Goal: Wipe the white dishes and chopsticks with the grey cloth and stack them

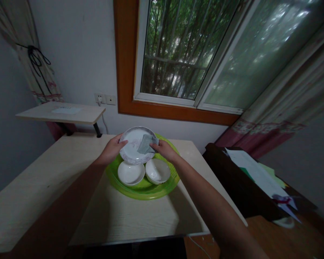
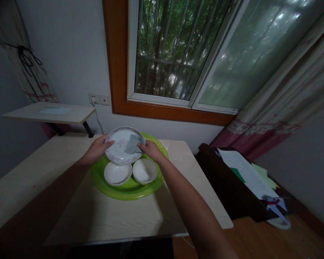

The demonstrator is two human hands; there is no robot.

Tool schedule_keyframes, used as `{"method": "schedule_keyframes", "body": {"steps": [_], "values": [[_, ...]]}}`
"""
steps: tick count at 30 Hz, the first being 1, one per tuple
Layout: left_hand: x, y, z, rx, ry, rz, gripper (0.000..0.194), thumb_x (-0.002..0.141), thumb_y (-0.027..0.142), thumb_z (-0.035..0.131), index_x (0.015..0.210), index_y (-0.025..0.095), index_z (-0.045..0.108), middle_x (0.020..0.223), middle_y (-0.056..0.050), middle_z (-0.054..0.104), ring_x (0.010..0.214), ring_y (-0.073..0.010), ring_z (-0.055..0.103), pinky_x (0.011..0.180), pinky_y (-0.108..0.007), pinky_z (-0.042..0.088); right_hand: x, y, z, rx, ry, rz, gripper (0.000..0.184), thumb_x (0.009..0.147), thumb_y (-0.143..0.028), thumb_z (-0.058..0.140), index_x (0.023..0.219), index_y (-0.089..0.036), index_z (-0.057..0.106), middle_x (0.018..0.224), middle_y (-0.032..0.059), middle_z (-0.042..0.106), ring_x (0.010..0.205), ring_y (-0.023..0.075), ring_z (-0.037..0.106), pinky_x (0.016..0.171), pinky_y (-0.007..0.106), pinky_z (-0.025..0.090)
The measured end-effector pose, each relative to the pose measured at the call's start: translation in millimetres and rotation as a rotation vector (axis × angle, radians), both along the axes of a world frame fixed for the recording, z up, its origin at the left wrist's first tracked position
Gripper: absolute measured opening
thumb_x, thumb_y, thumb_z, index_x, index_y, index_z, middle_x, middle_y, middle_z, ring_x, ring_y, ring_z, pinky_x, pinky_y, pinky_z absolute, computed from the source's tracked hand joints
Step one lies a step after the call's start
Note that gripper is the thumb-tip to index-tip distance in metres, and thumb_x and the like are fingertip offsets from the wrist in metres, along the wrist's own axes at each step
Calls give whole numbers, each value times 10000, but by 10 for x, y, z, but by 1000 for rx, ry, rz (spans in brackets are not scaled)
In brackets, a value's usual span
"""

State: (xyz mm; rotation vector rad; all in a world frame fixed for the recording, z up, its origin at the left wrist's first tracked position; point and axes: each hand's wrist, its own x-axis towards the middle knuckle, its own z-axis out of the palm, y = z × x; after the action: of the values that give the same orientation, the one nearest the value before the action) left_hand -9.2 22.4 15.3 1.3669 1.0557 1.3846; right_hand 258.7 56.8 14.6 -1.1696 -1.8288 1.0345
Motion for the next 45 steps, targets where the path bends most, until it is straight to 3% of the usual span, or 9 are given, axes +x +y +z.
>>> {"method": "schedule_keyframes", "body": {"steps": [7, 12, 17, 25, 29, 34, 41, 43, 45], "values": [[30, -72, 228, 84, 156, 41, 398, 756, 318, 741, 1128, 175, 739, 1102, -82, 737, 1023, -265, 658, 903, -350, 518, 35, -119, 201, 233, -247, -21, 307, 907, -423, 553, 730, -188, 640, 722, -2, 648, 682, 153, 550, 645, 231, 404], [52, -90, 459, 201, 307, 42, 295, 765, 229, 724, 1054, 199, 775, 1087, -71, 752, 1068, -275, 668, 996, -362, 491, 38, -195, 306, 371, -532, -56, 246, 967, -364, 534, 864, -175, 652, 817, 48, 692, 732, 168, 596, 692, 250, 394], [53, -126, 591, 341, 535, 1, 362, 853, 265, 598, 1179, 197, 739, 1216, -60, 731, 1158, -264, 646, 1091, -384, 437, 48, -294, 459, 443, -653, -68, 231, 1006, -341, 497, 1020, -158, 638, 900, 92, 726, 802, 186, 656, 721, 250, 409], [55, -104, 668, 487, 799, -24, 439, 891, 197, 472, 1276, 193, 682, 1302, -66, 690, 1212, -233, 627, 1082, -348, 436, 77, -350, 399, 474, -710, -108, 239, 1022, -332, 470, 1112, -157, 606, 1011, 120, 741, 920, 215, 692, 767, 256, 437], [103, -43, 557, 431, 764, 49, 379, 921, 277, 505, 1239, 180, 687, 1239, -89, 715, 1127, -241, 658, 1001, -339, 467, 71, -348, 408, 499, -770, -196, 242, 1030, -297, 420, 1127, -160, 594, 987, 110, 741, 874, 213, 696, 736, 256, 430], [176, 40, 355, 227, 728, 147, 288, 910, 364, 564, 1011, 156, 734, 949, -93, 752, 863, -231, 672, 838, -334, 485, 45, -346, 513, 471, -939, -309, 223, 1016, -264, 409, 1110, -161, 583, 966, 117, 743, 845, 233, 704, 716, 275, 438], [197, 54, 173, 122, 433, 339, 179, 806, 340, 689, 795, 162, 678, 889, -85, 688, 858, -207, 616, 860, -331, 482, 63, -388, 480, 457, -1086, -436, 187, 998, -250, 434, 1120, -166, 547, 1021, 131, 734, 856, 245, 714, 719, 293, 468], [249, -3, 150, -34, 254, 186, 261, 862, 402, 631, 788, 156, 676, 836, -79, 683, 792, -191, 616, 811, -328, 507, 68, -402, 451, 490, -1095, -460, 170, 991, -242, 444, 1106, -165, 543, 1032, 131, 726, 850, 239, 713, 703, 286, 468], [333, -80, 156, -202, -65, 21, 324, 894, 449, 603, 855, 139, 685, 903, -108, 703, 837, -192, 651, 806, -321, 539, 61, -412, 417, 539, -1099, -458, 154, 980, -218, 452, 1094, -166, 542, 1032, 126, 721, 855, 231, 709, 692, 278, 467]]}}
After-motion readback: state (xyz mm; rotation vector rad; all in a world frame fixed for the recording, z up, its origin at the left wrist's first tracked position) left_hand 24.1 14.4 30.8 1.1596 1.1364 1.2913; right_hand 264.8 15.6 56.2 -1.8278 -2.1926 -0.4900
